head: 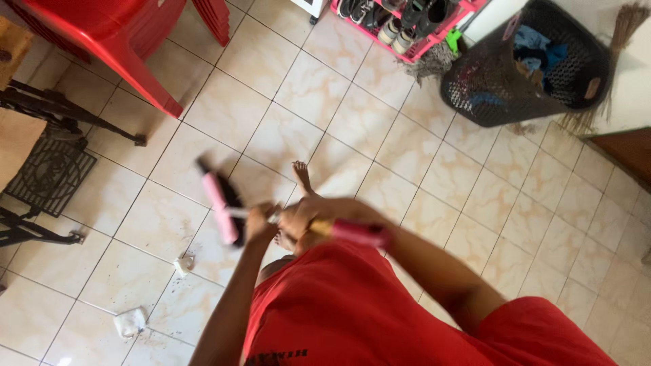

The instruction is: The person sweeps the tiled floor using a broom, gathering debris from under a table and around a shoe rack before moving toward a doorway.

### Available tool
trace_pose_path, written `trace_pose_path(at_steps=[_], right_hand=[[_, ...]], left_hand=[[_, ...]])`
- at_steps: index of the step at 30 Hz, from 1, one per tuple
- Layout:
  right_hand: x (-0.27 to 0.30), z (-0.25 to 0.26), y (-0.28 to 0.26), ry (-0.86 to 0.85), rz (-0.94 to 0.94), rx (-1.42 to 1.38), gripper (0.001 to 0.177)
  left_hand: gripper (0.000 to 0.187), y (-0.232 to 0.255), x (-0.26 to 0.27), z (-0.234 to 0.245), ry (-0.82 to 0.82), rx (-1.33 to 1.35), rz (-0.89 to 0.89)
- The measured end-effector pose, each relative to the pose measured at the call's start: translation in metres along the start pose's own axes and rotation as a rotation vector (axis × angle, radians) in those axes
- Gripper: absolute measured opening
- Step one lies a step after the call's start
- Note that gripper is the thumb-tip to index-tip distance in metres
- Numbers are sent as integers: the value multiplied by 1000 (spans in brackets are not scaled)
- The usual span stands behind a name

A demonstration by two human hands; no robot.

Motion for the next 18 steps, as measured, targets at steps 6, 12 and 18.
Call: trace_pose_path(at_steps=[6,12,18], right_hand=[[-28,94,-18,-45,362,566,38],[48,194,-265,189,467,472,25],[-34,222,-343,208,171,1237,23]], left_hand=[[22,1,-40,47,-156,-292,276],[21,252,-223,-36,-149,-124,-206],[24,313,-374,-66,-157,124,-270]])
Point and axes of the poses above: each hand's wrist, its own x-axis away from the middle knuckle, its own z-axis out of the back of the hand, y = z × x, the point moved 8 cm from there along -x, towards the middle knuckle, and after that the axes turned 3 degrees about -z, right-handed, at the moved point
